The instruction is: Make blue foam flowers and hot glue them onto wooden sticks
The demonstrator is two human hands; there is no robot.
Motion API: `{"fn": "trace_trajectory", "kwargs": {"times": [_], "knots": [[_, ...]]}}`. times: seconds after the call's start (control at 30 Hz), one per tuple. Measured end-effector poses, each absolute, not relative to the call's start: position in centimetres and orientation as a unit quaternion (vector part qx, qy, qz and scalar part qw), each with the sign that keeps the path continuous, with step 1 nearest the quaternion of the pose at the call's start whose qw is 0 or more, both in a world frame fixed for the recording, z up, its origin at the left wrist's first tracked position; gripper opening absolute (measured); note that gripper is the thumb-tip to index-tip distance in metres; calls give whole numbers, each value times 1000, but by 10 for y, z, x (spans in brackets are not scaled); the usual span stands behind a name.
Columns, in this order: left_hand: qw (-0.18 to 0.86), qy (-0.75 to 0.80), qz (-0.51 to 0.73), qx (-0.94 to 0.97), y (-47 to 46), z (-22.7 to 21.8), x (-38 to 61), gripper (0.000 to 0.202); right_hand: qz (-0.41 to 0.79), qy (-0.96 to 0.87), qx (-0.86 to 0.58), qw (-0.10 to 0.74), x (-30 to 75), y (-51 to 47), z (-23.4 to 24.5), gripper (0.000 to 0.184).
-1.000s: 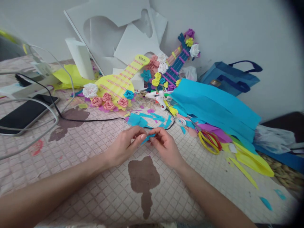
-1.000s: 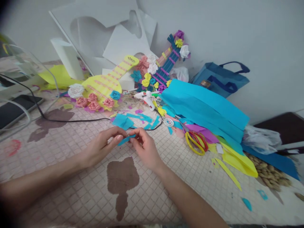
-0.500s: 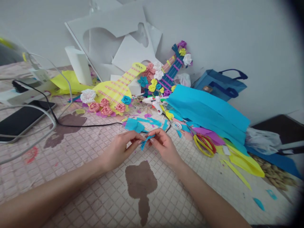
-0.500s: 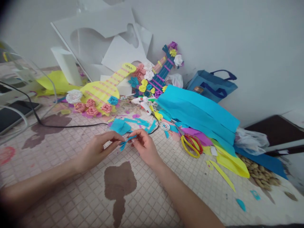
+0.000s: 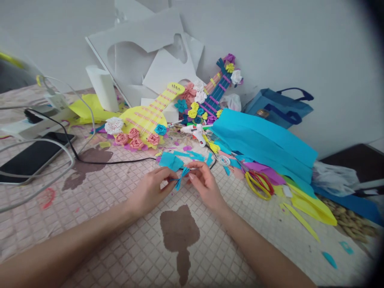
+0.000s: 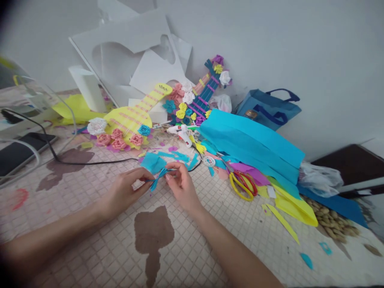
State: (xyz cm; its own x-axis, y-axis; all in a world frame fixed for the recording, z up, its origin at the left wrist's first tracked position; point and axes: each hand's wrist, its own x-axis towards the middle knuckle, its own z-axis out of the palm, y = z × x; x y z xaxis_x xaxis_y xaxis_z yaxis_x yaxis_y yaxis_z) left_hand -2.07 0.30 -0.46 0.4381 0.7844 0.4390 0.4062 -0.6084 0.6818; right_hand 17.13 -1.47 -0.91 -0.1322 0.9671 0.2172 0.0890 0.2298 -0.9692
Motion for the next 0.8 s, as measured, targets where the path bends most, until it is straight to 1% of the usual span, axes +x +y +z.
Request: {"fn": "trace_trajectory", "kwargs": {"times": [0.07, 0.17, 0.33, 0.47, 0.5, 0.63, 0.67, 0.8], "knots": [[233, 373, 387, 810, 3, -5, -21, 11, 376, -640, -441, 504, 171, -16, -7, 23], [214, 373, 384, 817, 3, -5, -23, 12, 289, -694, -439, 493, 170, -19, -3, 22], [181, 368, 379, 830, 2, -6, -23, 11, 211, -739, -448, 457, 169, -19, 0, 19], [178, 367, 366, 836, 2, -7, -22, 11, 216, -752, -447, 435, 170, -19, -1, 10], [177, 366, 363, 839, 2, -7, -21, 10, 222, -755, -447, 426, 170, -19, -1, 12], [176, 358, 352, 846, 0, -8, -20, 8, 227, -769, -449, 396, 170, -22, -1, 35], [178, 356, 351, 847, 0, -8, -20, 8, 227, -771, -448, 392, 170, -22, -1, 38], [185, 346, 349, 851, 1, -9, -21, 7, 258, -773, -441, 377, 173, -23, 1, 36]]}}
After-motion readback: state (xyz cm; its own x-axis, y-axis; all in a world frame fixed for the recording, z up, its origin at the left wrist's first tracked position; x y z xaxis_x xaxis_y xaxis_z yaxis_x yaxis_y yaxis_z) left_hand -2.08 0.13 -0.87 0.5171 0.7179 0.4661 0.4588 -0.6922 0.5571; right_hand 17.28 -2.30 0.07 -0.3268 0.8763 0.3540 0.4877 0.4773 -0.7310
